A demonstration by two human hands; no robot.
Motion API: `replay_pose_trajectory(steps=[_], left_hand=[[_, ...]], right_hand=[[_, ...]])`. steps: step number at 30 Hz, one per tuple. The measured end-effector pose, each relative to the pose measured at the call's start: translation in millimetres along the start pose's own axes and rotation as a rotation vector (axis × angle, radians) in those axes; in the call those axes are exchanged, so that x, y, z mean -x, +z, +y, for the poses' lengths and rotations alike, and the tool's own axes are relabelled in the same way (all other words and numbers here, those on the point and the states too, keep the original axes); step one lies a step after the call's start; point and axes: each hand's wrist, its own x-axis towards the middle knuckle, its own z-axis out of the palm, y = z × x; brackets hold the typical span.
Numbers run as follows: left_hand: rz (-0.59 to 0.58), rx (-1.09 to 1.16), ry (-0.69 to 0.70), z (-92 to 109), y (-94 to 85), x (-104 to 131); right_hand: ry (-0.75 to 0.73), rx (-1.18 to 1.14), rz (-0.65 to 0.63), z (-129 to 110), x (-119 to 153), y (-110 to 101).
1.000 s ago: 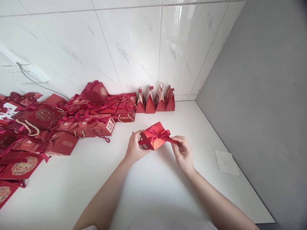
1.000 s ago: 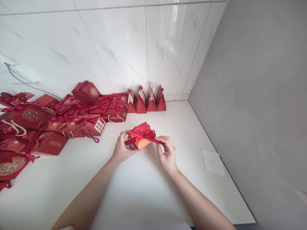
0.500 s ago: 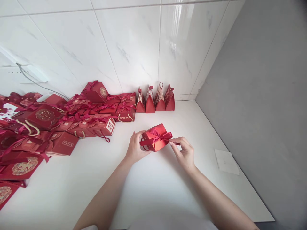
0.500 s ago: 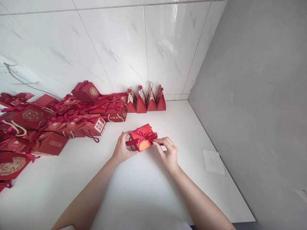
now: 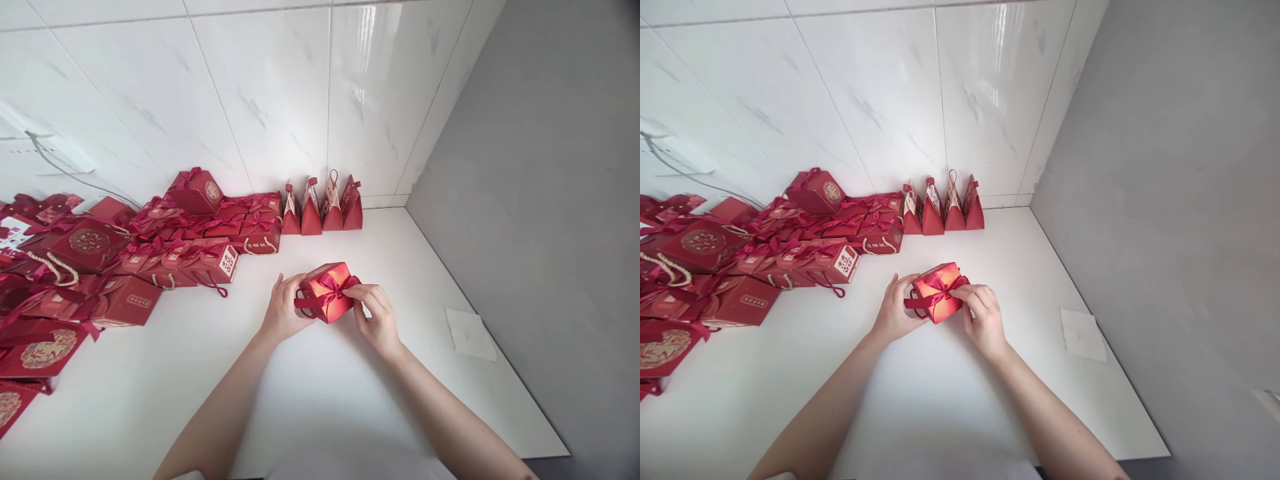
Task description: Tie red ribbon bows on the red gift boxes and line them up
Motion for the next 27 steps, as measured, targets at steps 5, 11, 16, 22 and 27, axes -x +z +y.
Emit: replay_pose_trajectory(steps=[5, 11, 16, 22, 27], left_hand=[[-0.083, 0.008, -0.016, -5.4, -4.0, 2.5], [-0.08, 0.34, -0.024, -9.3, -10.1, 5.4], [-0.021, 0.542, -0.283, 11.2, -11.2, -4.5], [-0.109, 0.608, -0.325, 23.6, -14.0, -13.5], [-0.16, 0.645, -0.356, 23.9, -15.2, -13.8]], right_hand=[[0.015, -0.03, -0.025, 3.1, -1.8, -5.2], [0.019, -0.082, -0.033, 3.6, -6.1, -9.3], [0.08, -0.139, -0.01, -4.4, -7.8, -11.0], [0.483, -0.351, -0.043, -9.4, -9.1, -18.8], [0.567, -0.672, -0.102, -11.1, -14.1, -24.9]])
